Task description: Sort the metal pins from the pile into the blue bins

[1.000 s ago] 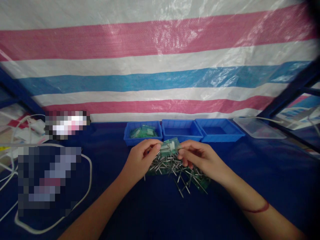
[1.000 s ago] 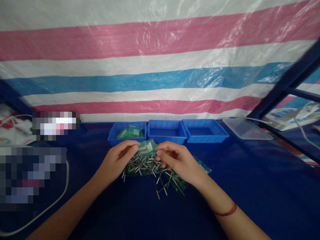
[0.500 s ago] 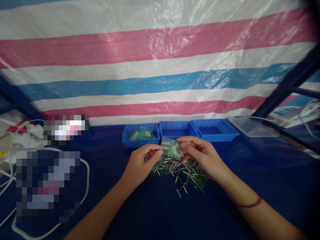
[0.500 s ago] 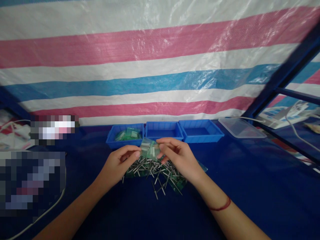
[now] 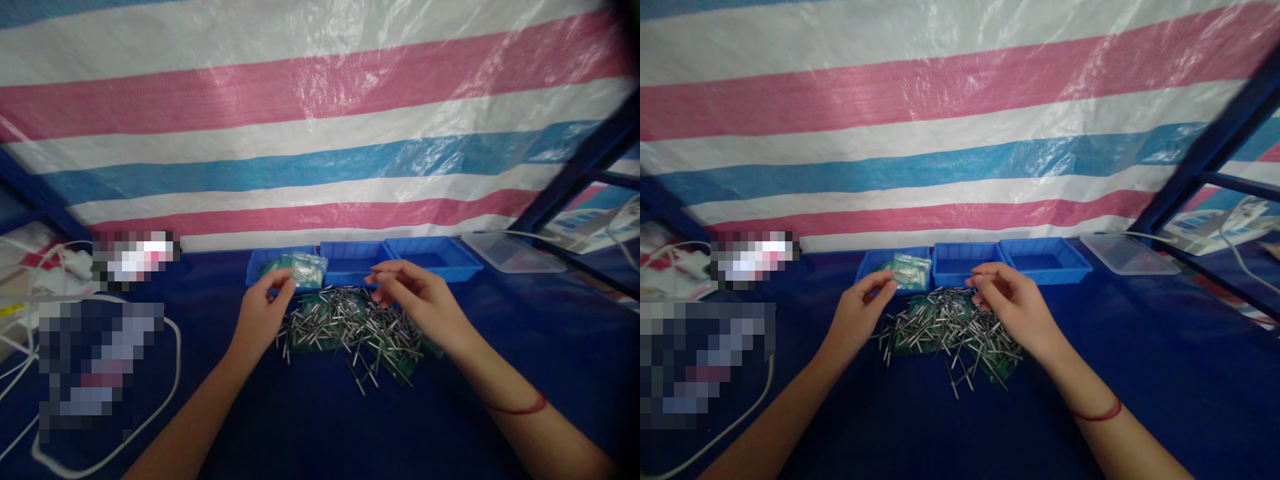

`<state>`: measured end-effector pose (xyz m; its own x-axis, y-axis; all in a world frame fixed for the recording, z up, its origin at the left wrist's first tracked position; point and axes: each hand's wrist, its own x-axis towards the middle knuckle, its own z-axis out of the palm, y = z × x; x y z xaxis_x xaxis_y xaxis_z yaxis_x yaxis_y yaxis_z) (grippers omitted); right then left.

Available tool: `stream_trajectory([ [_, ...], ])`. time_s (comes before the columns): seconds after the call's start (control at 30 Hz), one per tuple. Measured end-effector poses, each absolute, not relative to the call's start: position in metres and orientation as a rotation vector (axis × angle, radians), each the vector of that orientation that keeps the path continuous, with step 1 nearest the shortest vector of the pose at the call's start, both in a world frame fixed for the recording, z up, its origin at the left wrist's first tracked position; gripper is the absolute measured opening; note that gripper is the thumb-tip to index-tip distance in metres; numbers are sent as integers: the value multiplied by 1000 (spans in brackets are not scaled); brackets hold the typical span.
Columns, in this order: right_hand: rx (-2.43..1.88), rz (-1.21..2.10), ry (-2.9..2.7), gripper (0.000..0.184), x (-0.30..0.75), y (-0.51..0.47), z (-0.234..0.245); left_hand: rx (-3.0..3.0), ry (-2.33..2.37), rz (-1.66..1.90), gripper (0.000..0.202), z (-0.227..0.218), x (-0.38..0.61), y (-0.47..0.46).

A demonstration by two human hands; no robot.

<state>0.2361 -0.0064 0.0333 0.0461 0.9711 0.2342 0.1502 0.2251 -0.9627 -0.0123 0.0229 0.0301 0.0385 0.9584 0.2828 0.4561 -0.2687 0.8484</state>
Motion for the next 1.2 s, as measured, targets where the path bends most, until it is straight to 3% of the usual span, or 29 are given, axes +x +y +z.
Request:
stream_trajectory([
  [0.17,-1363,674,-1572,30,273,-3,42,1788,1637,1335,37,30,-40,45],
  [0.33,-1664,521,-1990,26,315,1,35,2059,1964,1060,26,30,-44,46],
  [0.57,-1924,702,-2060,33,349,6,13,2272,2142,949,36,31,-30,35],
  [0.87,-1758,849,-2133,22,331,5,19,2356,1944,992,36,30,-23,30],
  [1.07,-1595,747,-1922,16,340,2,32,2408,1759,1023,26,32,-15,21],
  [1.2,-1467,793,-1741,34,326,-2,36,2494,1563,1007,20,29,-9,15],
])
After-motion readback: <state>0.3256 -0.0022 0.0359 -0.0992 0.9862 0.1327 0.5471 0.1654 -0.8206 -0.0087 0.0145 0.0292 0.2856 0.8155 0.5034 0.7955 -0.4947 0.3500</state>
